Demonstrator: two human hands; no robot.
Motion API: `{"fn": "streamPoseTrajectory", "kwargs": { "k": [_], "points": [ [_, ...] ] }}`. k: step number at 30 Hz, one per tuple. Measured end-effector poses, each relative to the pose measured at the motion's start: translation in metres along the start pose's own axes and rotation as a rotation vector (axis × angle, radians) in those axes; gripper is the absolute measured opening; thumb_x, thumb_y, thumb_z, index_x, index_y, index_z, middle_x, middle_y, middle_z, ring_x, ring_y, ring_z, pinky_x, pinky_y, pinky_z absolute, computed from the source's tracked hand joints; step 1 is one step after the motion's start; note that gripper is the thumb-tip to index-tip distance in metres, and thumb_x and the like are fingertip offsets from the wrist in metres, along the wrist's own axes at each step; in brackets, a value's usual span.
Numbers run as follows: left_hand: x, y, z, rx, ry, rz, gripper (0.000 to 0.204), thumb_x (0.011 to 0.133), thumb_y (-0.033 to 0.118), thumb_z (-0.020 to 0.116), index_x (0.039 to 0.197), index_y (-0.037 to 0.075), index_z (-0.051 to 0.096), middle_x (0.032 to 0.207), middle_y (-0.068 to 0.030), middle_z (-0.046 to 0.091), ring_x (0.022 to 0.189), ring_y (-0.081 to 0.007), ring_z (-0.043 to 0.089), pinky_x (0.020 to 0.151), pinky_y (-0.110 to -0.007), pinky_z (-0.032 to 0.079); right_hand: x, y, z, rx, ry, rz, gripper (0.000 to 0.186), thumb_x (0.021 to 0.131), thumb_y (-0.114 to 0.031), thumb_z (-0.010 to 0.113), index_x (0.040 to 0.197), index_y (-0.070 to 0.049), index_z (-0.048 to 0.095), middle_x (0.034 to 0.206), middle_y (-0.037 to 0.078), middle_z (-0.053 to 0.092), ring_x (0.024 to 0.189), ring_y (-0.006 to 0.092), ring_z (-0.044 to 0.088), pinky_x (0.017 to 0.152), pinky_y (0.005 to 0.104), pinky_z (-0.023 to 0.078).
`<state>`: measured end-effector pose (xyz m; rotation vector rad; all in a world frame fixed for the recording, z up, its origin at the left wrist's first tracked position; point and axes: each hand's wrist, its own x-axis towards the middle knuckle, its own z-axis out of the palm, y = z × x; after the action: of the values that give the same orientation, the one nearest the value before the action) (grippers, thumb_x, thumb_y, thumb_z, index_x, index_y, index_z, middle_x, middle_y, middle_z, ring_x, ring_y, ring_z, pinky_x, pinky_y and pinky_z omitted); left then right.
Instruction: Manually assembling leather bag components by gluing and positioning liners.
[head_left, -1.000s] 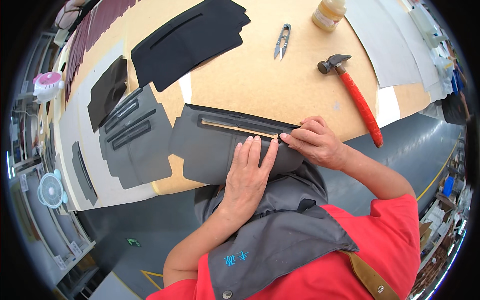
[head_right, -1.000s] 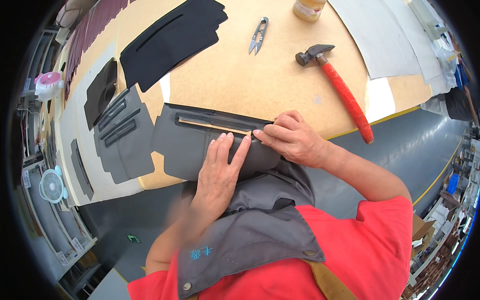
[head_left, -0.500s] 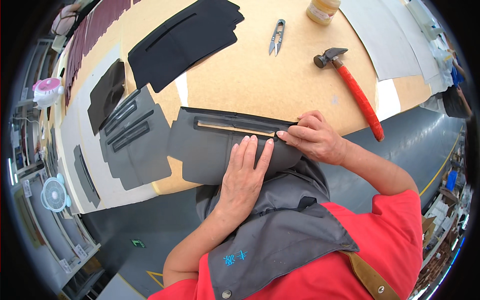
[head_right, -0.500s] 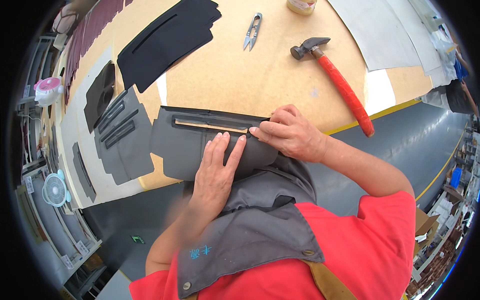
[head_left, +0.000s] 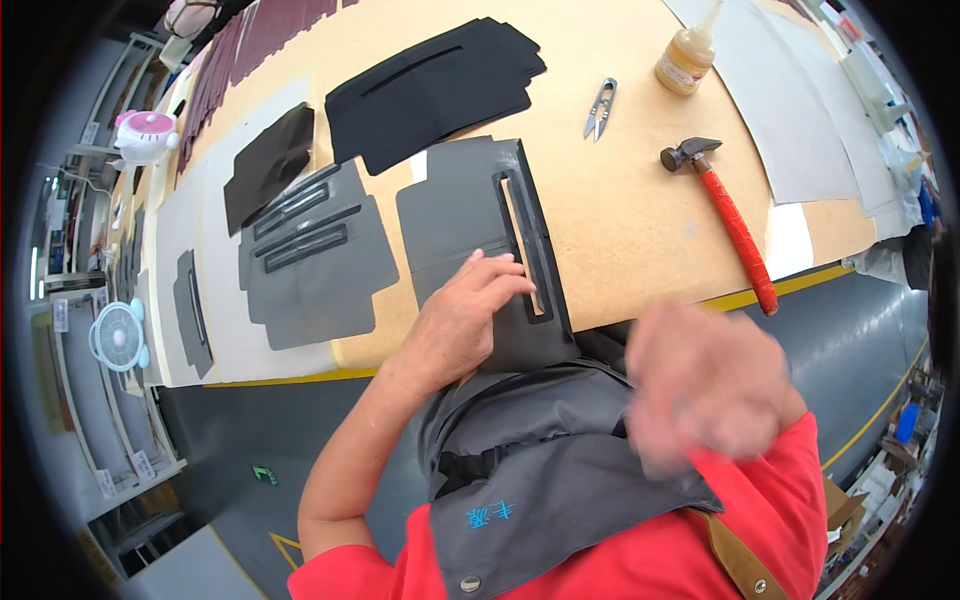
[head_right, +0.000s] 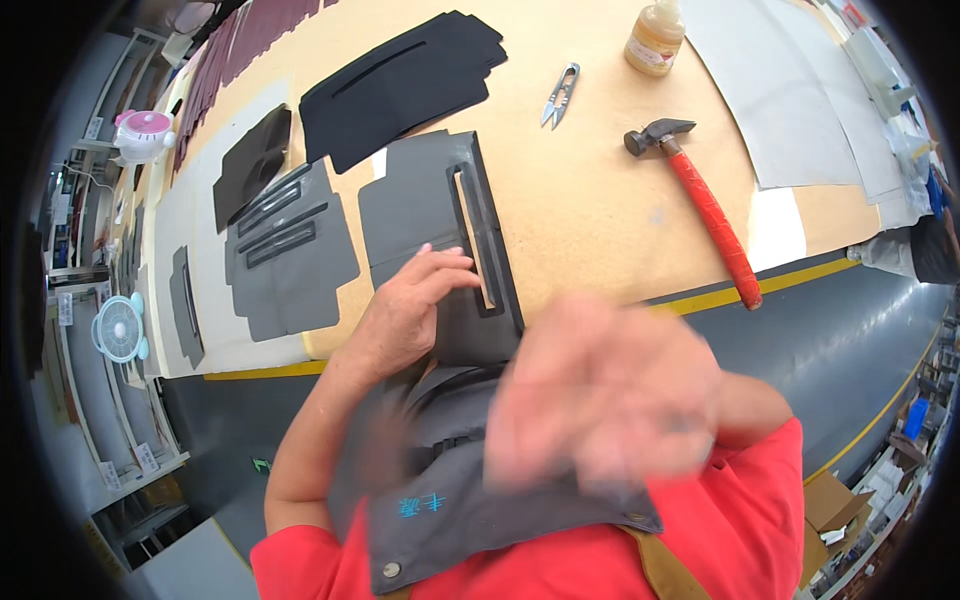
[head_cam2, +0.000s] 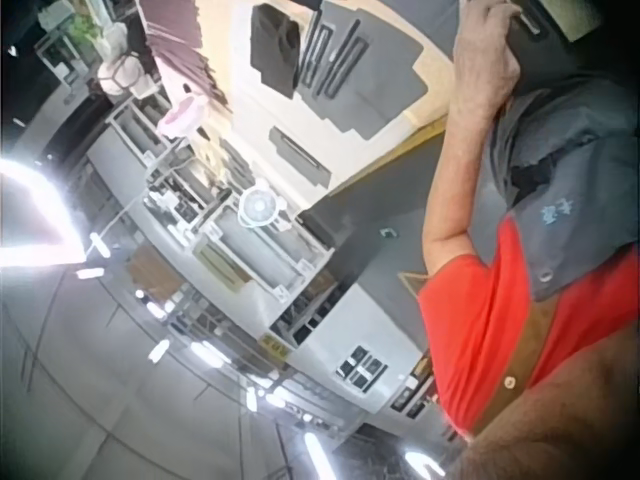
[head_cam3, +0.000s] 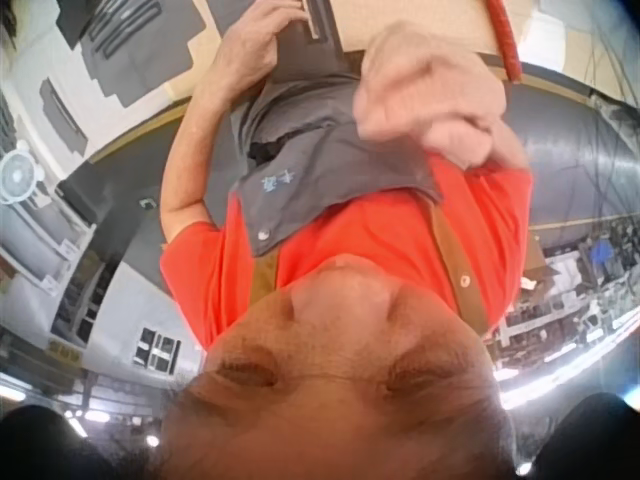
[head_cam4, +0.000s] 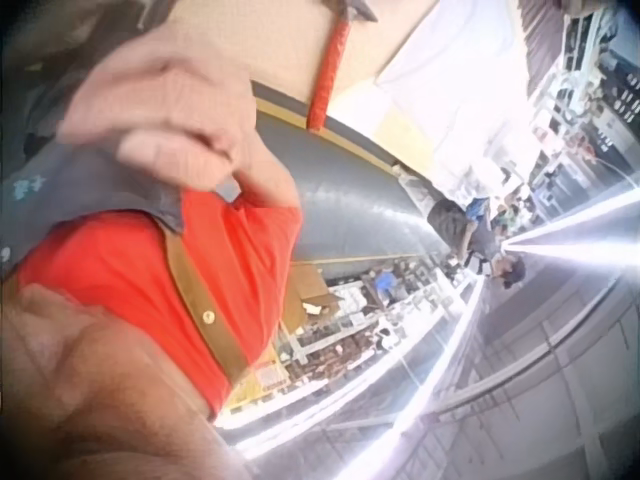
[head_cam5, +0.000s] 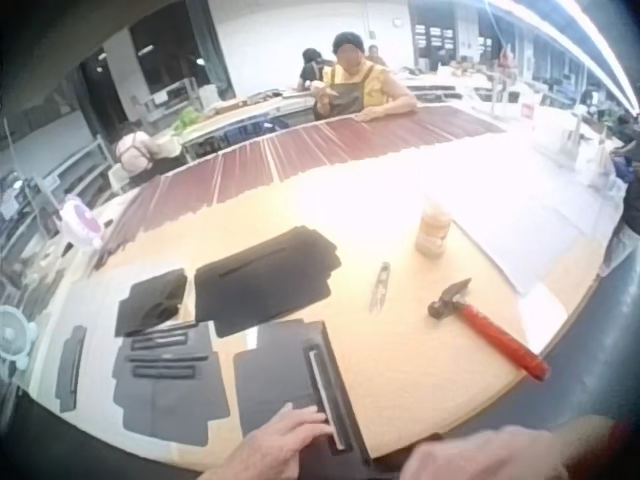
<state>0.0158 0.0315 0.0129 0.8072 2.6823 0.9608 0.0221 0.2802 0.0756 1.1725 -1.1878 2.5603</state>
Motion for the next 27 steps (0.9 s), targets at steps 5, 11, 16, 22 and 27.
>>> {"fn": "streamPoseTrajectory", "kwargs": {
  "k": [5,11,16,22,27],
  "points": [
    [-0.026,0.003,0.027,0.163,0.442,-0.257,0.039,0.085,-0.004,0.062,0.124,0.002,0.062,0.131,-0.0187,0.053,0.121,-0.0408,0.051,0.102,-0.047,0.045,0.044,-0.044,0.018,0.176,-0.486,0.243,0.018,0.093,-0.016,0.073,0.104,-0.004,0.079,0.106,0.007,0.072,0.082,0.0185,0.057,0.081,0.0364,0.043],
    [-0.031,-0.02,0.024,0.191,0.405,-0.244,0.032,0.09,-0.002,0.06,0.122,0.004,0.062,0.133,-0.0168,0.055,0.123,-0.0386,0.052,0.105,-0.047,0.043,0.04,-0.041,-0.003,0.089,-0.513,0.235,0.008,0.09,-0.011,0.073,0.085,-0.009,0.079,0.089,0.005,0.074,0.078,0.0124,0.062,0.08,0.0315,0.051],
    [-0.007,-0.036,0.003,0.051,0.253,-0.035,0.031,0.085,-0.013,0.049,0.109,0.003,0.059,0.129,-0.0159,0.06,0.13,-0.0362,0.054,0.116,-0.049,0.038,0.013,0.036,-0.033,-0.94,-0.289,0.528,0.016,0.092,-0.008,0.068,0.107,-0.007,0.073,0.11,0.012,0.068,0.103,0.0289,0.064,0.087,0.0386,0.052],
    [0.076,-0.059,-0.004,-0.05,0.073,0.179,0.038,0.08,-0.016,0.046,0.111,0.003,0.056,0.122,-0.0145,0.064,0.126,-0.0359,0.058,0.118,-0.05,0.037,-0.02,0.078,-0.065,-1.269,-0.287,0.475,0.012,0.092,-0.008,0.068,0.102,-0.001,0.07,0.109,0.014,0.066,0.102,0.0318,0.063,0.086,0.0395,0.052],
    [0.051,-0.056,-0.022,-0.056,0.274,0.158,0.039,0.08,-0.015,0.05,0.113,0.004,0.059,0.12,-0.0133,0.067,0.125,-0.036,0.059,0.114,-0.048,0.042,-0.013,0.075,-0.044,-1.162,-0.167,0.64,0.016,0.091,-0.007,0.07,0.105,-0.002,0.069,0.106,0.013,0.064,0.098,0.0315,0.062,0.084,0.0383,0.051]
  ]
}}
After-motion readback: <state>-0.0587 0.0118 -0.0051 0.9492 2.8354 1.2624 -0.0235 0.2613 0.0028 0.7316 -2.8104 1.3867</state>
